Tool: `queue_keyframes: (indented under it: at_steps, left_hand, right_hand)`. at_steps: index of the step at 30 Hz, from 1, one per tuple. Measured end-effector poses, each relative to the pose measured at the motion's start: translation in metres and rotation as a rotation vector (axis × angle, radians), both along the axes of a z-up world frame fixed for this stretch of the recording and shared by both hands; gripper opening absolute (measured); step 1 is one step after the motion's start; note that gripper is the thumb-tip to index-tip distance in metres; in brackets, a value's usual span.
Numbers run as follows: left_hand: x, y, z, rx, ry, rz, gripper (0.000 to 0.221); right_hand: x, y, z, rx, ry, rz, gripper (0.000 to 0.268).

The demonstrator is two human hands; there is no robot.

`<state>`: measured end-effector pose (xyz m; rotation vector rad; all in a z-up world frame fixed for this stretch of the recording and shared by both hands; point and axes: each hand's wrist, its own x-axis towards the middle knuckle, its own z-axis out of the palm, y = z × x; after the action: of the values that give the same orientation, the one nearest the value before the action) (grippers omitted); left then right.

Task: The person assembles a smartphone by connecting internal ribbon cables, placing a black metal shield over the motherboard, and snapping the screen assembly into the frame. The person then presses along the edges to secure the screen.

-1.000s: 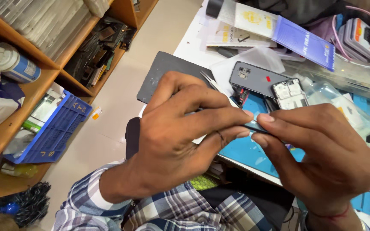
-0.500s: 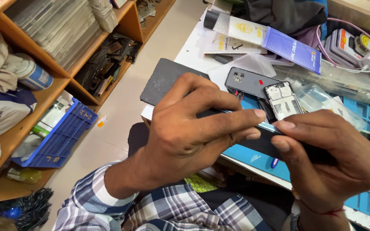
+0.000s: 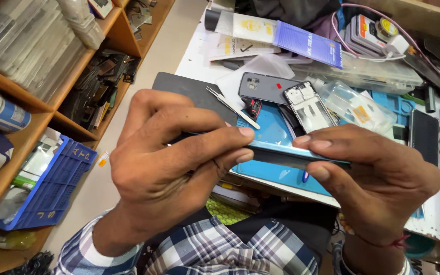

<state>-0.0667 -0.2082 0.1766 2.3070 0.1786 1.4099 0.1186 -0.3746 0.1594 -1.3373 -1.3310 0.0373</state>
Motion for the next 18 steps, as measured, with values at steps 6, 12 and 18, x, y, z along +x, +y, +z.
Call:
queue_keyframes:
  at_steps: [6, 12, 18]
  left_hand:
    - [0.0, -0.001, -0.002, -0.027, 0.006, -0.008, 0.03]
    - [0.001, -0.001, -0.003, -0.035, -0.006, -0.032, 0.03]
    - [0.0, 0.0, -0.005, -0.028, -0.033, -0.01, 0.032]
  right_hand:
    - [0.002, 0.007, -0.003, 0.114, -0.37, -0.083, 0.022]
    - [0.013, 0.003, -0.01, 0.122, -0.198, 0.04, 0.028]
    - [0.018, -0.003, -0.018, 0.087, -0.045, -0.022, 0.025]
